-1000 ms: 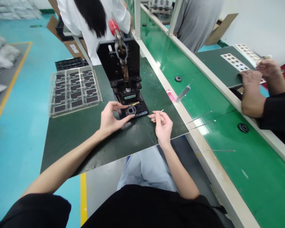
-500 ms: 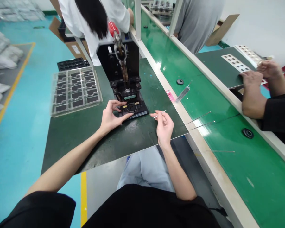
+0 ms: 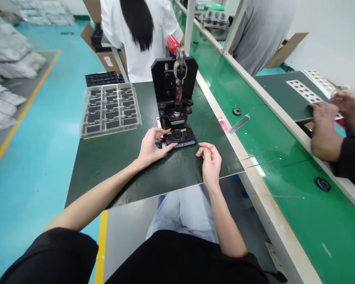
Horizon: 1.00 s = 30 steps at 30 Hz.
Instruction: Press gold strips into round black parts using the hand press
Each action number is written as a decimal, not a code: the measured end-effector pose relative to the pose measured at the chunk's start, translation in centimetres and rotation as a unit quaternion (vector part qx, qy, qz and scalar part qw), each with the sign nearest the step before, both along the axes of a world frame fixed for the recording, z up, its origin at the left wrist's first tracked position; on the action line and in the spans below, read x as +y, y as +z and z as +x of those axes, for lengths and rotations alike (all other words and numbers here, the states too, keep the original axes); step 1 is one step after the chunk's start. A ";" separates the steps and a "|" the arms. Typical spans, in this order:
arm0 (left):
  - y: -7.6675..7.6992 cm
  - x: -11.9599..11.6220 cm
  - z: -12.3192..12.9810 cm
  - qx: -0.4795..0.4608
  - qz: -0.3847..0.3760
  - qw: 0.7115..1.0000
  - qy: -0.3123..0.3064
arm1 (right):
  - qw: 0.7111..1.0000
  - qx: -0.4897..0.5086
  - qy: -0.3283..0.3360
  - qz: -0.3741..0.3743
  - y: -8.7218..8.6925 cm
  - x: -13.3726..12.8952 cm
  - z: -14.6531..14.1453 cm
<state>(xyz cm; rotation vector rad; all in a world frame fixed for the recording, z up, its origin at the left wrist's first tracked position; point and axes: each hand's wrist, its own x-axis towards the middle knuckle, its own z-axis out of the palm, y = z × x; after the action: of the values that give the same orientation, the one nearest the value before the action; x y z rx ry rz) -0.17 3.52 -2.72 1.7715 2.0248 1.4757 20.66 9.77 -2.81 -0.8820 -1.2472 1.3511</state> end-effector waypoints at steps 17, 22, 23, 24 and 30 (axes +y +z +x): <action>-0.3 -1.0 1.2 0.080 0.006 0.997 0.014 | 1.000 -0.016 0.008 0.012 -0.2 0.4 -0.1; 0.1 -0.9 1.0 0.088 0.014 0.995 0.044 | 0.997 -0.045 -0.029 0.052 0.1 0.1 0.1; 0.2 -0.8 1.0 0.087 0.011 0.995 0.048 | 0.994 -0.059 -0.048 0.079 0.7 0.1 0.1; 0.2 -0.8 0.9 0.085 0.008 0.995 0.052 | 0.989 -0.071 -0.066 0.114 1.5 0.3 0.0; -0.4 -0.3 0.5 0.030 -0.046 0.997 0.055 | 0.899 -0.053 -0.139 0.413 12.0 6.0 -3.7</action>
<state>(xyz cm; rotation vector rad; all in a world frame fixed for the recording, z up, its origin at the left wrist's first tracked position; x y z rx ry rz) 0.28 3.22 -3.08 1.7149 2.2154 1.3470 16.92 15.78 9.17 -0.4892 -1.5260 0.4497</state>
